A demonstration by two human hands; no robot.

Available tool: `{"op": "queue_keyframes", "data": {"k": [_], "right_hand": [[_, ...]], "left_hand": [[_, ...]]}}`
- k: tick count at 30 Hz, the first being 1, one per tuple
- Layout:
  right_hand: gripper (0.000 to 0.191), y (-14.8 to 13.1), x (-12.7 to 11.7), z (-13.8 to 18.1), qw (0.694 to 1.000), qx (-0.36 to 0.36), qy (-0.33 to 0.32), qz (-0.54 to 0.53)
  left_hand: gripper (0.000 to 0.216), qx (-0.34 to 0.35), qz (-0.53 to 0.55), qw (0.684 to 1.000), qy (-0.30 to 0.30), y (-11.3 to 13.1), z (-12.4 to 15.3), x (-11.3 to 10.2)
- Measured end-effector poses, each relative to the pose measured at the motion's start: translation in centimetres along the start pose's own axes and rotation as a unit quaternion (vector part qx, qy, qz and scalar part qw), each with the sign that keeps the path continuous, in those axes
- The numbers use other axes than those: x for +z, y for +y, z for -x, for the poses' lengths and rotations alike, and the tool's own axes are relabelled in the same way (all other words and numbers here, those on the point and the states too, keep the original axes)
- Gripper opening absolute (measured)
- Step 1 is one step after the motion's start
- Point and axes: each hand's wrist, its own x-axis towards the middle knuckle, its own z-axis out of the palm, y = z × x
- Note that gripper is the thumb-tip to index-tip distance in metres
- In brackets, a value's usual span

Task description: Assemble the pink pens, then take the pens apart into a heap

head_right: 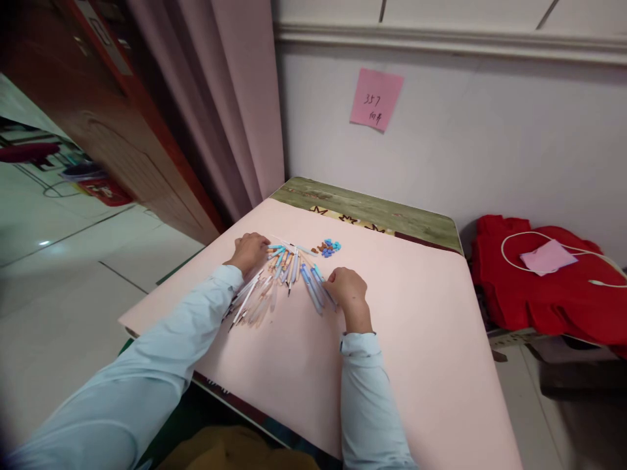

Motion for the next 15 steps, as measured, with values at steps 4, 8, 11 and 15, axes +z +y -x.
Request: {"op": "queue_keyframes", "data": {"k": [4, 8, 11, 15], "right_hand": [[0.013, -0.29, 0.20, -0.12, 1.000, -0.001, -0.001, 0.017], [0.013, -0.12, 0.13, -0.14, 1.000, -0.002, 0.000, 0.009], [0.015, 0.03, -0.08, -0.11, 1.000, 0.012, 0.007, 0.009], [0.019, 0.35, -0.39, 0.01, 1.000, 0.024, 0.018, -0.002]], "left_hand": [[0.026, 0.011, 0.020, 0.999, -0.033, -0.39, -0.36, -0.45], [0.027, 0.004, 0.036, 0.998, -0.043, -0.64, -0.33, -0.54], [0.030, -0.010, 0.047, 0.998, -0.038, -0.76, -0.25, -0.45], [0.030, -0.031, 0.060, 0.997, -0.029, -0.82, -0.06, -0.49]]}}
